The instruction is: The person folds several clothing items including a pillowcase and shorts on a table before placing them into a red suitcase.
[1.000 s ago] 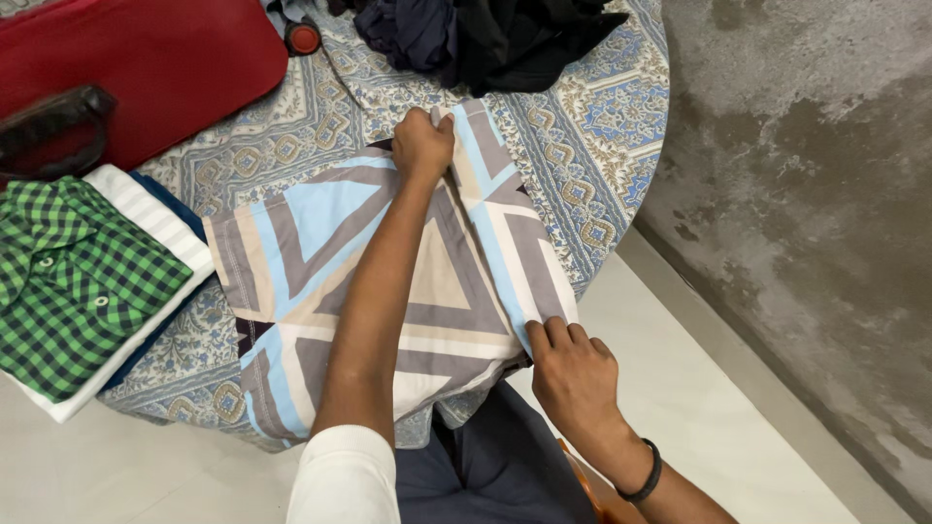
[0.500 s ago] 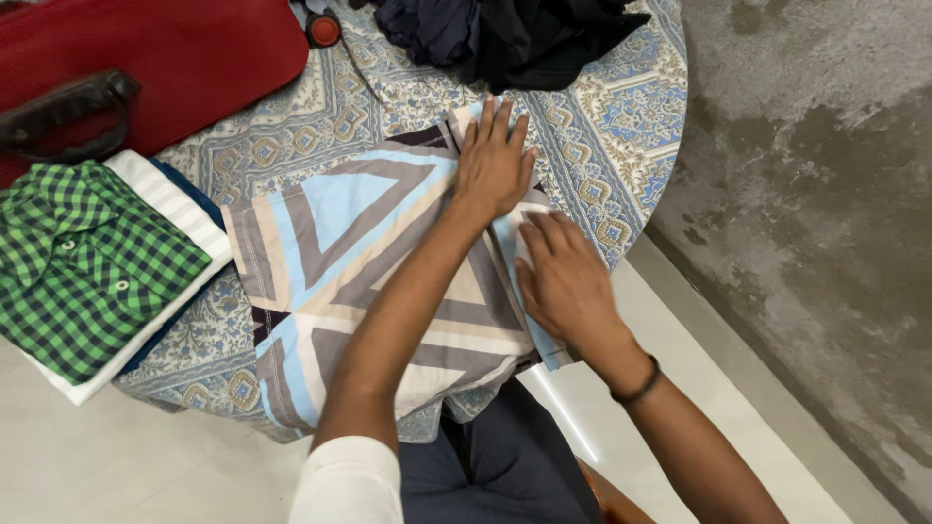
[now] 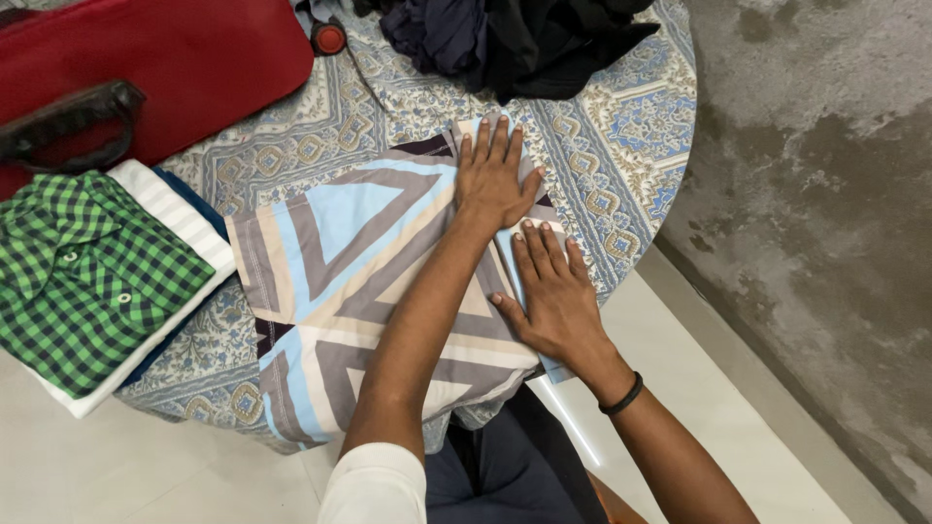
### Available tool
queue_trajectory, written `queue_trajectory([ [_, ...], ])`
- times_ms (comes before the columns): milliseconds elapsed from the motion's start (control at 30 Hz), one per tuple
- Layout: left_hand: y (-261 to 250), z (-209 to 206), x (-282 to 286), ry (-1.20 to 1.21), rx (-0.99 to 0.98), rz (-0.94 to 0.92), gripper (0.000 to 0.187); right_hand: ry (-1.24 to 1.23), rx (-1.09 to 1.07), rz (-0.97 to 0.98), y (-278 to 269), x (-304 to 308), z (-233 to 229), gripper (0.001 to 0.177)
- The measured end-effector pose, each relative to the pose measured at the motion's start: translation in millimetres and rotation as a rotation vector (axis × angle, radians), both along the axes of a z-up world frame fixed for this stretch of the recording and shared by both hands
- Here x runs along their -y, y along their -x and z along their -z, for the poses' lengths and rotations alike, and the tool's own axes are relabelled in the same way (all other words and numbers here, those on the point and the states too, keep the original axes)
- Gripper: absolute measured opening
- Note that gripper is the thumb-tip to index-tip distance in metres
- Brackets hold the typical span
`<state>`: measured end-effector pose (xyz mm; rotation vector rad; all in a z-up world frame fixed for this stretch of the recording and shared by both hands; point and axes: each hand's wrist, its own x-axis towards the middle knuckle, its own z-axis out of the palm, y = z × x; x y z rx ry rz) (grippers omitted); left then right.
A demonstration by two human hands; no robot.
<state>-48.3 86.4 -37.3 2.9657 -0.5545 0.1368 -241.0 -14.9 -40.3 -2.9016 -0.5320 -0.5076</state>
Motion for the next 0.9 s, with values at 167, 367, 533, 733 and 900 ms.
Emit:
queue_trajectory([
  [167, -8, -15, -3, 0.059, -0.083, -0.063, 0.08, 0.005, 0.006, 0.008, 6, 1, 1, 0.081],
  [367, -10, -10, -6, 0.086, 0.038, -0.077, 0.079, -0.026, 0.005, 0.01, 12, 0, 0, 0.081],
  [533, -10, -6, -6, 0.109, 0.053, -0.068, 0.079, -0.023, 0.027, 0.021, 21, -1, -3, 0.08],
  [733, -12, -5, -7, 0.111, 0.063, -0.054, 0.079, 0.01, 0.062, 0.066, 32, -6, -5, 0.078],
  [900, -8, -19, -3, 0.124, 0.173, -0.014, 0.075, -0.135, 0.013, 0.071, 38, 3, -9, 0.068],
])
